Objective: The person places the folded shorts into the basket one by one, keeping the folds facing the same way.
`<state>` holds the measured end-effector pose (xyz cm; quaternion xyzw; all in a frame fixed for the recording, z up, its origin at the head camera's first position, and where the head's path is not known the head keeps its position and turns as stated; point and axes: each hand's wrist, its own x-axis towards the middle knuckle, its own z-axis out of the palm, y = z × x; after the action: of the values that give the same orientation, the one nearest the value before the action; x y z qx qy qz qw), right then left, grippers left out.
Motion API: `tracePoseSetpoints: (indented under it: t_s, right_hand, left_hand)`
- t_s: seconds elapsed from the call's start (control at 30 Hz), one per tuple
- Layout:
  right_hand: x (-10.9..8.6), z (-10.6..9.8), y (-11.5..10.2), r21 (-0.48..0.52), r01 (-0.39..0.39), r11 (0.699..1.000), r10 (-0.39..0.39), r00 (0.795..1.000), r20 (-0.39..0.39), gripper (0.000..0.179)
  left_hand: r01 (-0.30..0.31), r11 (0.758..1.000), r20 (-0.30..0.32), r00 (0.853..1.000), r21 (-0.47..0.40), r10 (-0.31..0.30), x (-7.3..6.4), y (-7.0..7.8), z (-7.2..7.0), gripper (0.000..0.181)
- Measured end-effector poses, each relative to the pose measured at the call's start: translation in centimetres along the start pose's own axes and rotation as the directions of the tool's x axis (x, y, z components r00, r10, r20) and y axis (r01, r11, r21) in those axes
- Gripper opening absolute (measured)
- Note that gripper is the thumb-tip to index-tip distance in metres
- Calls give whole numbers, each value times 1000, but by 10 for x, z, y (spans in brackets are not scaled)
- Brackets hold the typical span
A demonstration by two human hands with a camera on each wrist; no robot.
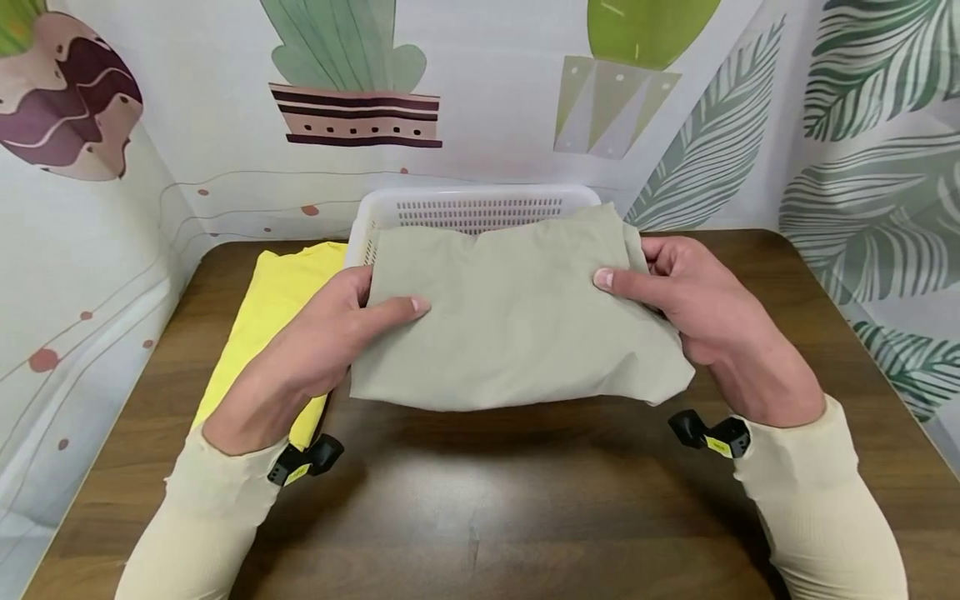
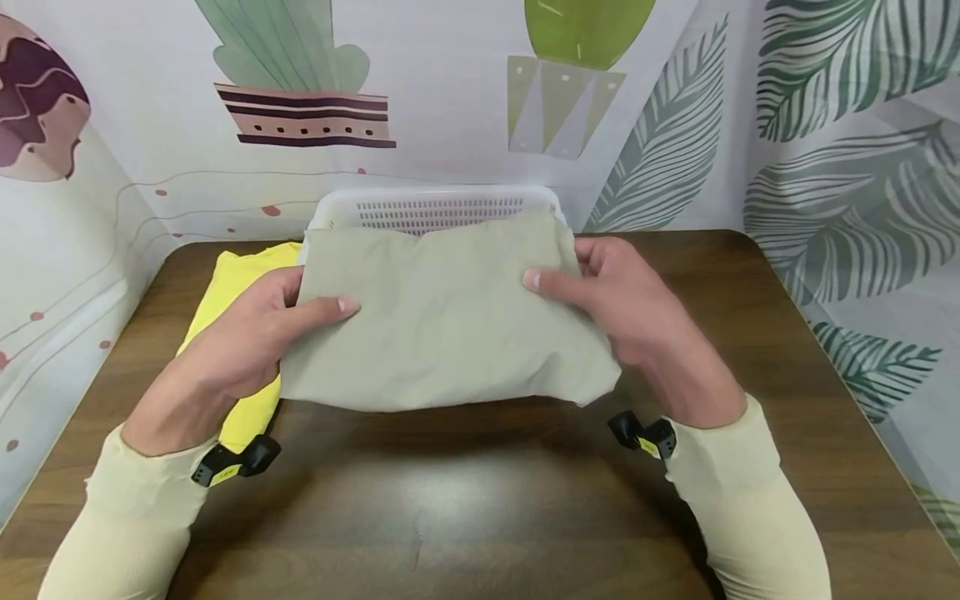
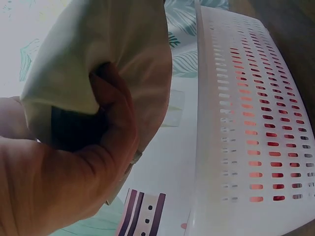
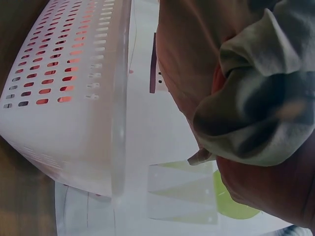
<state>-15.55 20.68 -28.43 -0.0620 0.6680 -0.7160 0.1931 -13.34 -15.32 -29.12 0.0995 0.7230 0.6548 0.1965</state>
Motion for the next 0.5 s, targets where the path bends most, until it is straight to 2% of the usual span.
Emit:
tracePoseSetpoints:
  t_s: [0.3,0.5]
  right_hand:
    - [8,-2,-3,3,5,1000,-5,999,-46,11]
    - [15,-2,-5,5,-7,1000,7,997,-79,9]
  left_hand:
    - [-14,998,-9,1000,-56,14,11,1,-4,30]
    - [5,996,-37,999,-87,-8,18,1,-7,29]
